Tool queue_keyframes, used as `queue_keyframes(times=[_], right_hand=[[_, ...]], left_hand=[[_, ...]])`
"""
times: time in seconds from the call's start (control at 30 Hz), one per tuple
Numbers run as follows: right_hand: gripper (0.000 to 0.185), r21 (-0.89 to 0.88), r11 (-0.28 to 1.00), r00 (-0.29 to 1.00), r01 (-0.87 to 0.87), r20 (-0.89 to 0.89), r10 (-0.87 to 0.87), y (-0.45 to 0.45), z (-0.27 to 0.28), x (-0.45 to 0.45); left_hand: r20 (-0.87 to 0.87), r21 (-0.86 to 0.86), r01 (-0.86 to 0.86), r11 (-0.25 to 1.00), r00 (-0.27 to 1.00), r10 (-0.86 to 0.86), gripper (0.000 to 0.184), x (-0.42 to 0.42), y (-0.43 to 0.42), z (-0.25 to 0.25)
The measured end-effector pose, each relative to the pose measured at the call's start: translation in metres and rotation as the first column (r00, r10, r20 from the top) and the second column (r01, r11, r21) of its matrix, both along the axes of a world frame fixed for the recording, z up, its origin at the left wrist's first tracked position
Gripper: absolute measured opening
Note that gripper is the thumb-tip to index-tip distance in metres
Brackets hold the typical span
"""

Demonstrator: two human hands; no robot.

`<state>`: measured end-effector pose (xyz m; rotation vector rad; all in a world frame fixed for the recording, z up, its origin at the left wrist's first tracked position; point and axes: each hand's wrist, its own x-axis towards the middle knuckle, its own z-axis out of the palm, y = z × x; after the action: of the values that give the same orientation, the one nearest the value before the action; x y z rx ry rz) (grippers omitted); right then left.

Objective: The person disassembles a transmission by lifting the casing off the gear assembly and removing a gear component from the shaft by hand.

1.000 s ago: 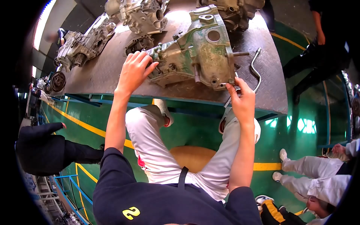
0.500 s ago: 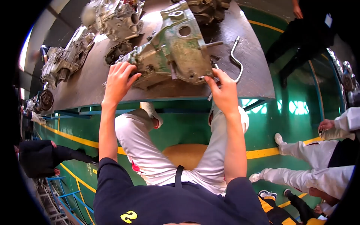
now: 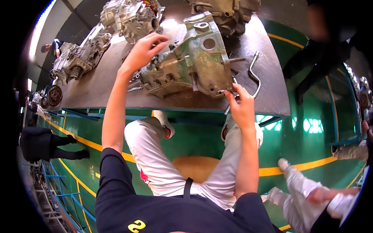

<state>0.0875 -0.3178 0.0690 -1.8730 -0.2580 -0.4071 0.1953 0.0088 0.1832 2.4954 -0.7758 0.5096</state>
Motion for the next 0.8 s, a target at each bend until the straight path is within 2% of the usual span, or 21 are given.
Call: queue_keyframes(times=[0.17, 0.2, 0.23, 0.43, 0.53, 0.6, 0.7, 0.73, 0.77, 0.8], right_hand=[[0.020, 0.005, 1.000, 1.000, -0.011, -0.018, 0.011, -0.001, 0.001, 0.000], [0.020, 0.011, 1.000, 1.000, -0.011, -0.025, 0.011, -0.001, 0.002, 0.000], [0.020, 0.009, 1.000, 1.000, -0.016, -0.017, 0.016, -0.001, 0.003, 0.000], [0.020, 0.008, 1.000, 1.000, -0.015, -0.023, 0.015, -0.001, 0.001, 0.000], [0.020, -0.002, 1.000, 1.000, -0.015, -0.024, 0.015, -0.002, -0.001, 0.001], [0.020, 0.004, 1.000, 0.999, -0.019, -0.026, 0.019, -0.002, 0.000, 0.001], [0.021, 0.007, 0.999, 0.999, -0.032, -0.025, 0.032, -0.001, 0.001, 0.001], [0.021, 0.001, 1.000, 0.999, -0.022, -0.044, 0.022, -0.001, 0.002, 0.000], [0.021, -0.006, 1.000, 0.998, -0.012, -0.065, 0.011, -0.001, 0.002, -0.001], [0.021, -0.012, 1.000, 0.998, -0.006, -0.068, 0.005, -0.001, 0.001, -0.001]], left_hand=[[-0.302, -0.084, 0.067, 0.994, 0.949, -0.089, 0.029, 0.037, -0.013, 0.000], [-0.329, -0.039, 0.086, 0.996, 0.940, -0.094, 0.027, 0.030, -0.019, 0.010], [-0.305, -0.024, 0.132, 0.991, 0.943, -0.133, 0.027, 0.034, -0.019, 0.010], [-0.240, 0.072, 0.133, 0.988, 0.964, -0.112, 0.023, 0.043, -0.026, 0.006], [-0.153, 0.097, 0.060, 0.994, 0.987, -0.045, 0.019, 0.036, -0.028, 0.015], [-0.093, 0.012, -0.015, 1.000, 0.996, 0.016, 0.020, 0.035, -0.024, 0.018], [-0.098, 0.026, 0.002, 1.000, 0.995, 0.001, 0.021, 0.045, -0.022, 0.008], [-0.172, -0.016, 0.002, 1.000, 0.985, -0.005, 0.022, 0.044, -0.023, 0.006], [-0.172, 0.088, 0.045, 0.995, 0.985, -0.030, 0.023, 0.044, -0.023, 0.006], [-0.155, 0.120, 0.062, 0.991, 0.987, -0.043, 0.024, 0.045, -0.023, 0.003]])
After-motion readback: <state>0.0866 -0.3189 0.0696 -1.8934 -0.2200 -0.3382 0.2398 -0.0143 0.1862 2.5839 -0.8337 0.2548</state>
